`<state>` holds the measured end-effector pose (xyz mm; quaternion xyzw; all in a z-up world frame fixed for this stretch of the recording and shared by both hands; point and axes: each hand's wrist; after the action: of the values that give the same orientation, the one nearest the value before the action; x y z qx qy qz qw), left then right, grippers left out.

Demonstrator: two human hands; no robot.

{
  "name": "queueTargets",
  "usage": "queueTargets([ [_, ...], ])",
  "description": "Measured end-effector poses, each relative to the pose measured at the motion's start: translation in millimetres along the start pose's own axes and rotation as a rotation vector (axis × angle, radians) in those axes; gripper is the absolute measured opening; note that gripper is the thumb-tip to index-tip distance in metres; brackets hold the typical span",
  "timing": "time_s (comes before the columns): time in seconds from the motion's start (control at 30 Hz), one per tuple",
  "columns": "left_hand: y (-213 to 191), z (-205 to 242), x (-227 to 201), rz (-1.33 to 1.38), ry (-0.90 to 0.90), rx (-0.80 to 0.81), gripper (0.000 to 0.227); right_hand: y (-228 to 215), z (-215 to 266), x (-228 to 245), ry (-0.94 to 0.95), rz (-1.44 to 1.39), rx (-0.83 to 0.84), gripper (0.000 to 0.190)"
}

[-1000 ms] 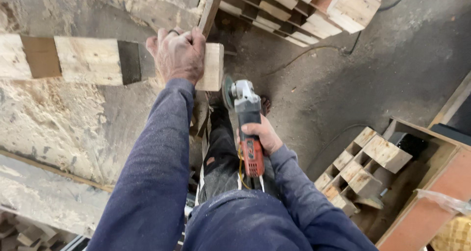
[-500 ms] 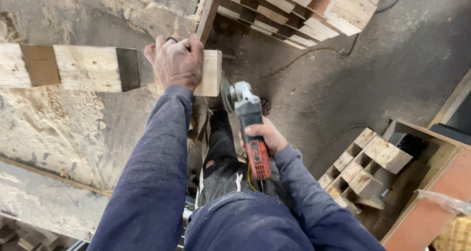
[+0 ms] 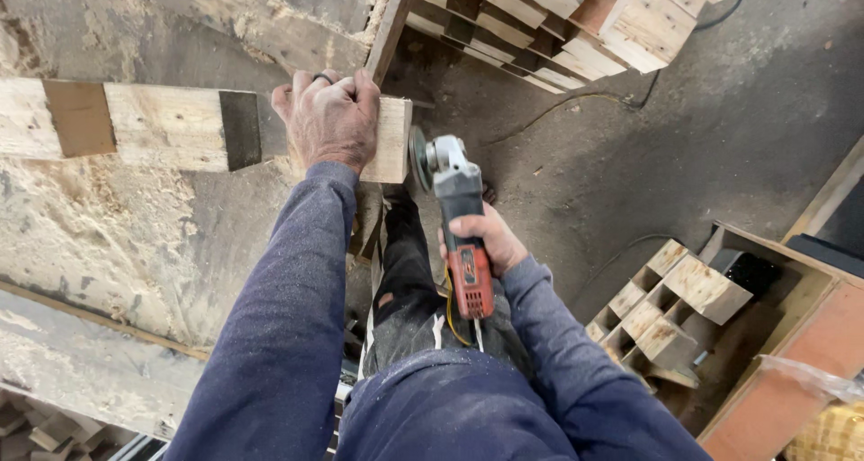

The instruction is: The person uses an angle grinder to sand the edges and faces of small wooden blocks placed on a workbench. They reposition the blocks several times to access different sides and then stack the finished pieces.

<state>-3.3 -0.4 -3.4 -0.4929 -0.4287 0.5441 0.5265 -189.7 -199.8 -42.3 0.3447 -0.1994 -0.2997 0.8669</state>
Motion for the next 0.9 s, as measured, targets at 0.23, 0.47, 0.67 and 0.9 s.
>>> queueTargets([
  [0.23, 0.6, 1.1, 2.1, 0.012, -0.009, 0.016, 0.048, -7.3, -11.8, 6.6, 0.002, 0.047, 0.006, 0.041],
  [0.47, -5.0, -1.6, -2.1, 0.017, -0.004, -0.007, 0.048, -0.3, -4.8, 15.4, 0.026, 0.069, -0.014, 0.042],
  [0.67, -3.3, -1.1, -0.8, 0.017, -0.038, 0.044, 0.047, -3.0, -20.3, 26.6, -0.014, 0.114, -0.033, 0.042],
  [0.9, -2.9, -3.1, -1.3, -0.012, -0.013, 0.004, 0.049, 0.0, -8.1, 19.4, 0.032, 0.048, 0.007, 0.039],
])
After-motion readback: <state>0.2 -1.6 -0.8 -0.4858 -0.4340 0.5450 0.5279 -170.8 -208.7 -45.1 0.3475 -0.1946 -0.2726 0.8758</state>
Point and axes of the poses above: each hand's wrist, its own z-axis away from the middle knuckle, its own y-axis out of the palm, x = y × z, and after that the axes turned 6 degrees about -z, right-handed
